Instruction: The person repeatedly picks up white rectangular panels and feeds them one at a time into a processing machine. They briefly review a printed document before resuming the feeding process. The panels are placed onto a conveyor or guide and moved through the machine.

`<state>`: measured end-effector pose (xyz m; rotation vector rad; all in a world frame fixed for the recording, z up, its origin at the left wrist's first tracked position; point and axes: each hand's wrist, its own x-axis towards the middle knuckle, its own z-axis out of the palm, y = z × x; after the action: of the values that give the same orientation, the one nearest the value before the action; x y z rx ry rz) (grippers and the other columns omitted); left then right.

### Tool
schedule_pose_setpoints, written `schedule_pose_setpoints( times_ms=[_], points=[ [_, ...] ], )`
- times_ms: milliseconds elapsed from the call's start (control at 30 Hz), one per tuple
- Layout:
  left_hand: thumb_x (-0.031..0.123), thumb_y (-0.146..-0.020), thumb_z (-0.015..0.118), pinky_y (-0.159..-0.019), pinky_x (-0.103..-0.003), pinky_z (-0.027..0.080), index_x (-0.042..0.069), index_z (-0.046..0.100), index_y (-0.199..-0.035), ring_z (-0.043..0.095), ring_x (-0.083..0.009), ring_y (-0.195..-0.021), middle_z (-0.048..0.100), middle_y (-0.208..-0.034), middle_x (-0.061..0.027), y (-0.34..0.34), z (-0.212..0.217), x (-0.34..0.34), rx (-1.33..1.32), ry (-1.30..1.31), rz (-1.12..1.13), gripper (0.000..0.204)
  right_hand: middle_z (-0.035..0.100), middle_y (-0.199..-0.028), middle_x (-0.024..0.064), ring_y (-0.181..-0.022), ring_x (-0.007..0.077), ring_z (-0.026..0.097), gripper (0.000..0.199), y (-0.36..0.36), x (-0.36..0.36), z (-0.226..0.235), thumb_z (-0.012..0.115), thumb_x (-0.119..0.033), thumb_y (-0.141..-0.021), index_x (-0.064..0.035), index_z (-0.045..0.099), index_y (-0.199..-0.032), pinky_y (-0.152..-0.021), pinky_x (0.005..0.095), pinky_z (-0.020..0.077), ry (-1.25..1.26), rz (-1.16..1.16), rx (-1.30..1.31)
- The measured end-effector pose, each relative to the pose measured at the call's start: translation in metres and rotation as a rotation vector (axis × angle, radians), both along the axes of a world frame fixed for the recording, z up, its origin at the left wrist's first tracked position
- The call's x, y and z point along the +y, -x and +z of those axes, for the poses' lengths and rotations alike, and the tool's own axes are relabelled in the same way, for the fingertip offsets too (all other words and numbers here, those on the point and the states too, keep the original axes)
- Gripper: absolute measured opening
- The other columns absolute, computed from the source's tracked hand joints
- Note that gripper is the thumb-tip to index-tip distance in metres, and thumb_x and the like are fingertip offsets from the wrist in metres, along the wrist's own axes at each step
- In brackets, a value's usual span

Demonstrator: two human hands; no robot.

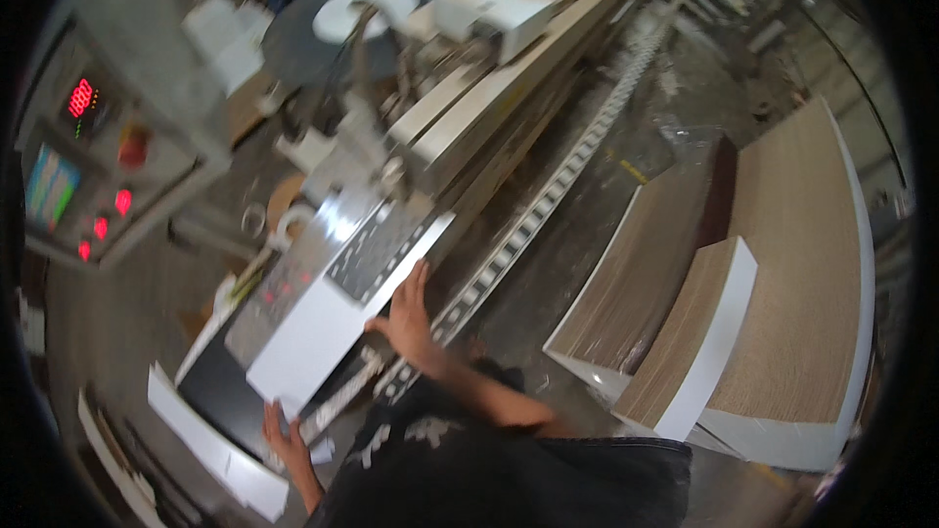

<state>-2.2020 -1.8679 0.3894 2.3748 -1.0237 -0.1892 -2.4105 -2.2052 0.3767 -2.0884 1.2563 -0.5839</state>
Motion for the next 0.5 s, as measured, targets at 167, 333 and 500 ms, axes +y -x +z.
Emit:
schedule_pose_setpoints(
  times_ms=[167,333,500],
  points=[
    [0.017,-0.086,0.075,-0.115,-0.046,0.035,0.008,0.065,-0.141,0.062,-0.0314,-0.119,0.072,-0.127,-0.0146,0.014,-0.028,-0.031,-0.135,-0.032,-0.041,0.056,-0.007,-0.163,0.0456,-0.155,0.058,-0.001,0.12,0.017,-0.051,-0.011,0.09,-0.049,-0.072,0.0337,0.033,-0.138,-0.127,0.052,0.0205,-0.028,0.01,0.025],
    [0.022,-0.084,0.079,-0.1,-0.043,0.043,0.011,0.073,-0.131,0.065,-0.0255,-0.103,0.077,-0.106,-0.0075,0.032,-0.028,-0.101,-0.209,0.057,-0.118,0.049,-0.009,-0.167,0.039,-0.156,0.0537,0.009,0.113,0.048,-0.104,-0.005,0.092,-0.044,-0.072,0.0277,0.037,-0.141,-0.122,0.0527,0.0344,-0.038,-0.082,0.062],
    [0.025,-0.082,0.08,-0.114,-0.052,0.035,0.007,0.075,-0.121,0.057,-0.0418,-0.134,0.072,-0.125,-0.0211,0.052,-0.013,-0.146,-0.092,0.05,-0.122,0.044,0.019,-0.166,0.0368,-0.156,0.0461,0.022,0.122,0.041,-0.106,0.0,0.078,-0.061,-0.085,0.0156,0.018,-0.158,-0.127,0.0432,0.0259,-0.452,-0.219,-0.163]
  ],
)
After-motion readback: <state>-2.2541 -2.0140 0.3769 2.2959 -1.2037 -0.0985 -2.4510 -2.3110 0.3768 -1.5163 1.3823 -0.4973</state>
